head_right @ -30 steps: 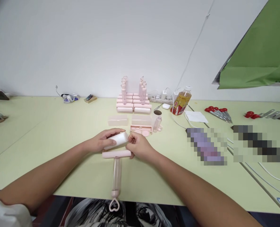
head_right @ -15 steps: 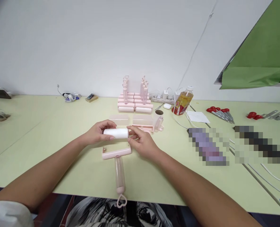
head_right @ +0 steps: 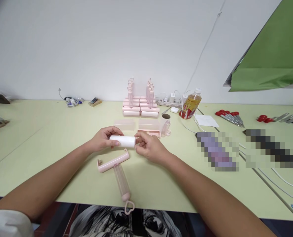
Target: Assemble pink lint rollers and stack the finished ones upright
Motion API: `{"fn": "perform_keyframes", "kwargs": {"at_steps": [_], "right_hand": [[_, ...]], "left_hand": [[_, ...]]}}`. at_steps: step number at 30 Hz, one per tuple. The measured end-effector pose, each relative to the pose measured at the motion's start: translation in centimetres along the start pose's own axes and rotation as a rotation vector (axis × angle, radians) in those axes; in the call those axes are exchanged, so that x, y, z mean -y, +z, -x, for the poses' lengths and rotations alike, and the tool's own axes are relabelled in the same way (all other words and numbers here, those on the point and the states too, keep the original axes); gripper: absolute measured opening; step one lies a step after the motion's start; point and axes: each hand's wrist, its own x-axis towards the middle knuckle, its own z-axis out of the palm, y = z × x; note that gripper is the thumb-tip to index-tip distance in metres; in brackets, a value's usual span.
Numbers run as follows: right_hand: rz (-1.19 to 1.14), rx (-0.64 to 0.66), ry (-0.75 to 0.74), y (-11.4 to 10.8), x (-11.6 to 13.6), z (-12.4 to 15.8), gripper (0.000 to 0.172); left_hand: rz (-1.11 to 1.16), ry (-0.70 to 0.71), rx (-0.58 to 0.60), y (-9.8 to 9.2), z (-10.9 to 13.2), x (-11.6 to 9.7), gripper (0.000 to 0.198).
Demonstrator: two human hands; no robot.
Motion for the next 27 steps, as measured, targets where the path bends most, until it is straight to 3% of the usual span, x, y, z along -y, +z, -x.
{"fn": "perform_keyframes", "kwargs": {"at_steps": [4, 12, 18, 24, 27], "right_hand": [[0.145, 0.041, -0.036, 0.1, 0.6, 0.0, 0.028], [0.186, 0.034, -0.084, 0.2, 0.1, -0.1, 0.028], [0.241, -0.045, -0.104, 0.6, -0.5, -0.1, 0.035], [-0.173, -0.168, 0.191, 2.3, -0.9, -0.6, 0.038], [-0.225, -0.106, 0.274, 2.5, -1.3, -0.9, 0.045]], "left_hand": [[0.004, -0.022, 0.027, -0.1, 0.0, 0.1, 0.046], [0.024, -0.030, 0.073, -0.1, -0.1, 0.2, 0.045], [0.032, -0.029, 0.053, -0.5, -0.2, 0.2, 0.045], [0.043, -0.047, -0.005, -1.1, -0.4, 0.1, 0.046], [0.065, -0.032, -0.082, -1.3, -0.6, 0.4, 0.045]]}}
